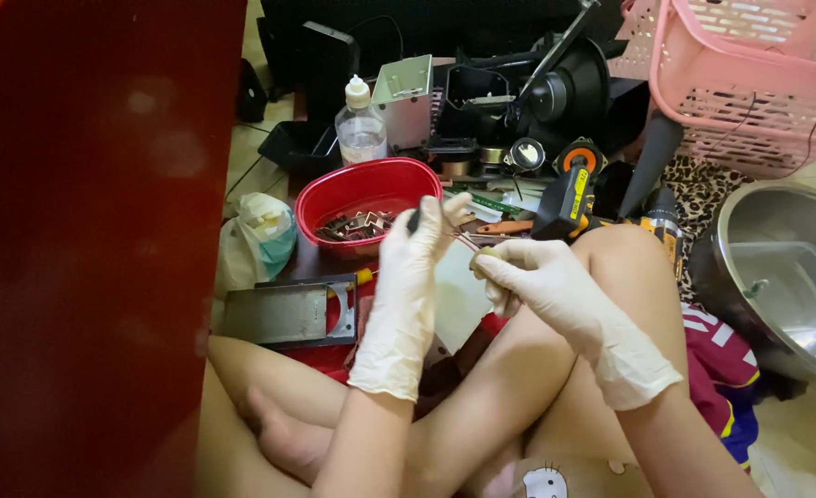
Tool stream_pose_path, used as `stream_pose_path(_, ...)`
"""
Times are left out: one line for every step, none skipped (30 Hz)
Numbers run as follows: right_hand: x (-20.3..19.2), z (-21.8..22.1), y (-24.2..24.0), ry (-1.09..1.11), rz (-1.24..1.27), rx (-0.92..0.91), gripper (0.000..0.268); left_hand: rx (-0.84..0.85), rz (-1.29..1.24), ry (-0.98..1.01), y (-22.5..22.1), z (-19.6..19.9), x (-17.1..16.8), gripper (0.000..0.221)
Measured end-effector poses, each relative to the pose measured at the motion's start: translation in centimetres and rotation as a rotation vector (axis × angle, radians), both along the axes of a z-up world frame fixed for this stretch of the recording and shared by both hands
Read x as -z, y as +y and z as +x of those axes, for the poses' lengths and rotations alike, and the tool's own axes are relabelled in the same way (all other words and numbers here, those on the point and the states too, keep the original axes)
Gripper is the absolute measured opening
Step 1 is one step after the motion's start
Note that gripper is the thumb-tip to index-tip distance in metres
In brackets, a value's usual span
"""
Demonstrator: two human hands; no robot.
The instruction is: Connecting electrical wires to a socket and assembling the component into a plastic housing using a screwdriver.
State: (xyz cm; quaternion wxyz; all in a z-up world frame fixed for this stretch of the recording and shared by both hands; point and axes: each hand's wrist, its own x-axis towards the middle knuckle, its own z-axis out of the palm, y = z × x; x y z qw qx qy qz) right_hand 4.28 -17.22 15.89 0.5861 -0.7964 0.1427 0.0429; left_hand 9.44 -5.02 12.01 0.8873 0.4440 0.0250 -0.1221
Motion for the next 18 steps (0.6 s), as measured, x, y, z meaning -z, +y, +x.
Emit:
stream_pose_path(-0.1, -0.1, -0.2, -0.001, -0.001, 0.0, 0.018, 0.0, -0.001, -0.001, 0.2, 0.4, 0.4, 0.041)
stream_pose_path(-0.2, -0.2, -0.4, 0.007, 0.012, 0.009, 0.019, -0.027, 0.012, 0.002, 0.4, 0.8, 0.7, 0.039)
stream_pose_path(-0.3, -0.3, -0.6, 0.015, 0.026, 0.017, 0.02, -0.053, 0.024, 0.005, 0.5, 1.2, 1.1, 0.037)
stream_pose_path(-0.6, -0.3, -0.5, 0.013, 0.025, 0.019, 0.02, -0.051, 0.024, 0.004, 0.4, 1.0, 0.8, 0.037)
stream_pose_path(-0.9, -0.3, -0.4, 0.013, 0.018, 0.023, 0.019, -0.038, 0.024, 0.01, 0.3, 0.7, 0.5, 0.036)
stream_pose_path(-1.1, -0.3, -0.3, 0.014, 0.012, 0.026, 0.017, -0.024, 0.025, 0.017, 0.2, 0.5, 0.2, 0.036)
stream_pose_path(-1.3, -0.3, -0.2, 0.014, 0.012, 0.029, 0.017, -0.022, 0.025, 0.016, -0.2, 0.4, 0.7, 0.036)
stream_pose_path(-1.5, -0.2, 0.1, 0.021, -0.001, 0.027, 0.017, -0.022, 0.006, 0.038, -0.6, 0.2, 1.1, 0.033)
stream_pose_path(-1.7, -0.2, 0.3, 0.028, -0.013, 0.026, 0.017, -0.023, -0.013, 0.059, -0.9, 0.1, 1.5, 0.03)
stream_pose_path(-1.6, -0.2, 0.3, 0.028, -0.013, 0.026, 0.017, -0.022, -0.012, 0.059, -1.0, -0.1, 1.5, 0.03)
stream_pose_path(-1.5, -0.2, 0.2, 0.024, 0.008, 0.031, 0.017, -0.015, -0.029, 0.074, -1.2, -0.3, 1.4, 0.03)
stream_pose_path(-1.4, -0.3, 0.2, 0.02, 0.028, 0.035, 0.016, -0.008, -0.046, 0.09, -1.2, -0.6, 1.4, 0.03)
stream_pose_path(-0.9, -0.3, -0.1, 0.021, 0.028, 0.035, 0.016, -0.008, -0.046, 0.091, -1.2, -0.4, 1.5, 0.03)
stream_pose_path(-0.5, -0.3, -0.5, 0.005, 0.074, 0.038, 0.017, -0.025, -0.066, 0.09, -1.2, -0.1, 1.6, 0.029)
stream_pose_path(-0.1, -0.3, -0.8, -0.01, 0.12, 0.04, 0.018, -0.041, -0.086, 0.09, -1.1, 0.1, 1.7, 0.029)
stream_pose_path(0.0, -0.3, -0.9, -0.011, 0.12, 0.041, 0.018, -0.04, -0.086, 0.089, -0.9, 0.3, 1.8, 0.029)
stream_pose_path(0.0, -0.4, -1.0, 0.002, 0.13, 0.008, 0.018, -0.051, -0.12, 0.075, -0.7, 0.5, 1.9, 0.03)
stream_pose_path(0.0, -0.5, -1.0, 0.016, 0.14, -0.028, 0.018, -0.063, -0.154, 0.061, -0.5, 0.7, 2.0, 0.032)
